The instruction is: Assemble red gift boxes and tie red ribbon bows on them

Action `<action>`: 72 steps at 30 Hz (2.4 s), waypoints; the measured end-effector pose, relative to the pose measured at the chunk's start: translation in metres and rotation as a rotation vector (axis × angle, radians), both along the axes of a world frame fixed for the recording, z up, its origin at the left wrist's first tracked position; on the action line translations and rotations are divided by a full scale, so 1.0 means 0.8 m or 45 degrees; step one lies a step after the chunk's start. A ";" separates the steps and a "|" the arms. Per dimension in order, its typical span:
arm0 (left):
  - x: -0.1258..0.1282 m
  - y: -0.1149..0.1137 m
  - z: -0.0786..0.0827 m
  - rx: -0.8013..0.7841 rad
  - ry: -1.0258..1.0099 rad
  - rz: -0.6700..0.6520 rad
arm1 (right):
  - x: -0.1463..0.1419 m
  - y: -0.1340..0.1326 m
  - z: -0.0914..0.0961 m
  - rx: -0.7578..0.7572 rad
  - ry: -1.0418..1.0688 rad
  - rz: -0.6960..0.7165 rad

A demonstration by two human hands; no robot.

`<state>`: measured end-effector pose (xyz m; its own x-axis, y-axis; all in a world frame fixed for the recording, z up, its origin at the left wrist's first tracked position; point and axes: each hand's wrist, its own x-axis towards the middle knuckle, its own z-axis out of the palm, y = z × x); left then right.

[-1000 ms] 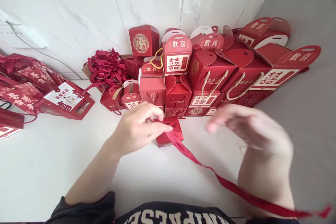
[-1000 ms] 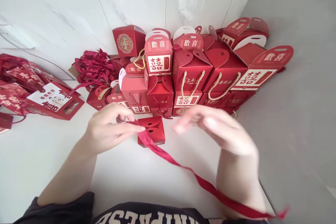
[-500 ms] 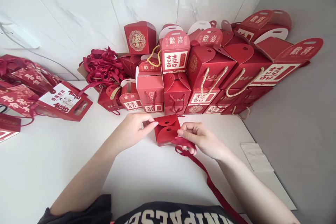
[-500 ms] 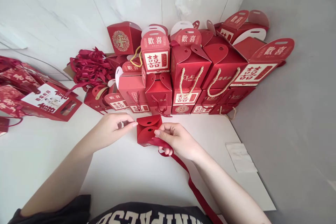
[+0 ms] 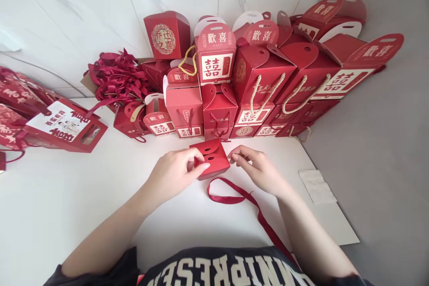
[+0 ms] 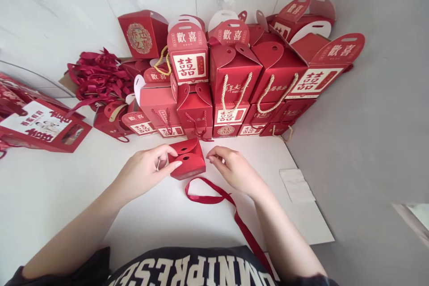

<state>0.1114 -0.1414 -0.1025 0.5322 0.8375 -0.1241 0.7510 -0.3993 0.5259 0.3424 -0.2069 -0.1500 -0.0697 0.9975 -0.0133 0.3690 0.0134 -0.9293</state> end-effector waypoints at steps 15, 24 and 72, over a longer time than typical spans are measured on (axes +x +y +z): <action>0.007 0.004 -0.007 0.057 0.097 -0.016 | 0.026 -0.057 -0.029 -0.236 -0.452 0.379; 0.022 -0.028 0.012 0.112 -0.444 -0.378 | 0.018 -0.042 0.046 -0.101 0.315 0.367; 0.014 0.021 -0.017 -0.686 -0.455 -0.048 | -0.060 -0.016 -0.021 -0.480 0.824 -0.041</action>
<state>0.1230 -0.1243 -0.1158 0.6464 0.6872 -0.3315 0.4829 -0.0322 0.8751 0.2941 -0.2198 -0.1666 -0.1506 0.9352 -0.3206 -0.2579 -0.3502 -0.9005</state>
